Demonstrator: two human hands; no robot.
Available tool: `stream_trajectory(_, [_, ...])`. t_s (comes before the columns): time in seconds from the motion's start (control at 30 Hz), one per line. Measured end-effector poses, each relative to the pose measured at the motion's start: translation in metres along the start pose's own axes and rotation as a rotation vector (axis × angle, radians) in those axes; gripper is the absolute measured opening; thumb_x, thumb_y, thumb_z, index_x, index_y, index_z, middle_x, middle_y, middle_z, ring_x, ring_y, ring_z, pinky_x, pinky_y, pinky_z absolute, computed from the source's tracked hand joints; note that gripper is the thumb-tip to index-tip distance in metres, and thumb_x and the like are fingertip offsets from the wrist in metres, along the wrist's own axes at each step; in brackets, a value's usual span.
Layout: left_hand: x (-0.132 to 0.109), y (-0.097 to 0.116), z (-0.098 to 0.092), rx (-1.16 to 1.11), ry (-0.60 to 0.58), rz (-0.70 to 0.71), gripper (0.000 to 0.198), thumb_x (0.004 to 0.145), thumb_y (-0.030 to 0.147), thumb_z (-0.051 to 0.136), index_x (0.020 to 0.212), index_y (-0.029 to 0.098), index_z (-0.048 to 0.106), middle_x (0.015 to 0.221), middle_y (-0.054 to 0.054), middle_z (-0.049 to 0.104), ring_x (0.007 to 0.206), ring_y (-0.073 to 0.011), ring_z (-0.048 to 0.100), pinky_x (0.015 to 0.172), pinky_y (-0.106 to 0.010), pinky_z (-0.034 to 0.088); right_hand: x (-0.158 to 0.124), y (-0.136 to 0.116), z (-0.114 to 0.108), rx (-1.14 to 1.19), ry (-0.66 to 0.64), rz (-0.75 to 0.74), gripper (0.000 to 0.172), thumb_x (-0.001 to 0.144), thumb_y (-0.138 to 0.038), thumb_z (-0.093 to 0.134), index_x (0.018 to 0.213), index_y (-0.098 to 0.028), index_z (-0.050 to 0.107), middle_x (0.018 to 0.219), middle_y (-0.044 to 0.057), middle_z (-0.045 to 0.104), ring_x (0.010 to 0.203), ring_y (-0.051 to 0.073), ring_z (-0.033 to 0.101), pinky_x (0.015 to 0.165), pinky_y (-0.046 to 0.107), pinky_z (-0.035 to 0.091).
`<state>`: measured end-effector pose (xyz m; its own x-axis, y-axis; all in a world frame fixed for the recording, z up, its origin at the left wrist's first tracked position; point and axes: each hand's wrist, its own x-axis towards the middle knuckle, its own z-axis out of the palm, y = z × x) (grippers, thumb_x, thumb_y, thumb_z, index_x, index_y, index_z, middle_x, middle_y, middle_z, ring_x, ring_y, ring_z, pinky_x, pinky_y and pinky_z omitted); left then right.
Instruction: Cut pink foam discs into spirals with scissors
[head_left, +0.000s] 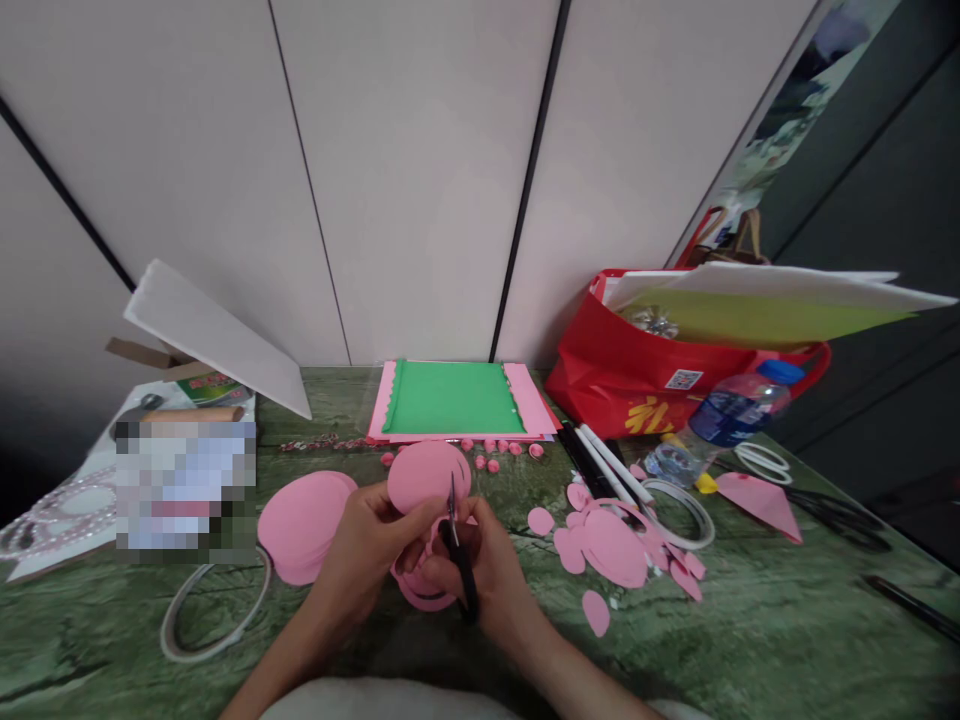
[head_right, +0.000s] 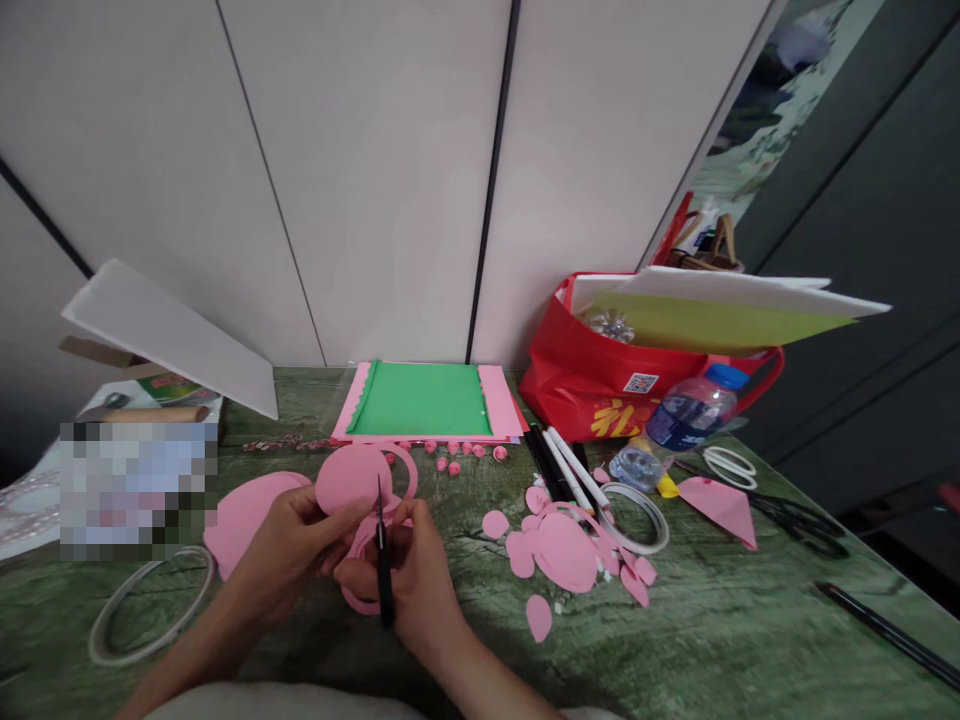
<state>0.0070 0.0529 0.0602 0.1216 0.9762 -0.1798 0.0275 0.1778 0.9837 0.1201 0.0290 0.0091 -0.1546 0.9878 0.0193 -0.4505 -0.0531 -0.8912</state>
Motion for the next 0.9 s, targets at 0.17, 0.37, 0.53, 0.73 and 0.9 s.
stream_trajectory(0.17, [0.0001,0.0027,0.0013,-0.003,0.013,0.006,0.026,0.061,0.030,0.069,0.048,0.014,0.052,0.032,0.006,0.044,0.030,-0.0046,0.033,0.033,-0.017,0.021,0.0002,-0.0011,0.0017,-0.026,0.015,0.013,0.057,0.050,-0.034,0.081,0.072,-0.025,0.029,0.053,-0.010,0.049,0.046,0.010,0.043,0.043,0.019,0.030])
stream_trajectory(0.37, [-0.0002,0.0036,0.0011,-0.003,0.006,0.004,0.027,0.061,0.031,0.068,0.047,0.014,0.052,0.031,0.006,0.044,0.030,-0.0047,0.034,0.033,-0.017,0.021,0.0003,0.0023,0.0017,0.006,-0.014,-0.009,0.055,0.055,-0.039,0.078,0.074,-0.026,0.029,0.056,-0.008,0.056,0.046,0.012,0.050,0.041,0.019,0.028])
stream_trajectory(0.53, [-0.0001,0.0035,-0.0012,-0.016,-0.003,0.007,0.026,0.062,0.031,0.068,0.050,0.015,0.052,0.032,0.007,0.044,0.030,-0.0042,0.033,0.033,-0.016,0.021,-0.0002,0.0029,0.0002,-0.001,-0.040,-0.042,0.054,0.055,-0.037,0.079,0.074,-0.025,0.030,0.055,-0.008,0.058,0.047,0.011,0.053,0.043,0.019,0.031])
stream_trajectory(0.73, [0.0006,0.0037,-0.0033,-0.031,0.001,0.022,0.028,0.061,0.031,0.070,0.049,0.015,0.051,0.033,0.007,0.044,0.031,-0.0042,0.033,0.033,-0.017,0.021,-0.0019,-0.0051,0.0014,-0.049,-0.021,0.012,0.052,0.055,-0.038,0.079,0.074,-0.024,0.032,0.052,-0.009,0.055,0.042,0.009,0.047,0.043,0.019,0.032])
stream_trajectory(0.9, [0.0004,0.0057,-0.0025,-0.074,-0.008,0.033,0.026,0.061,0.032,0.071,0.053,0.015,0.054,0.035,0.007,0.045,0.031,-0.0043,0.035,0.034,-0.016,0.025,-0.0024,-0.0047,0.0019,-0.063,-0.008,0.020,0.054,0.055,-0.040,0.078,0.072,-0.025,0.030,0.049,-0.011,0.052,0.039,0.007,0.040,0.041,0.018,0.031])
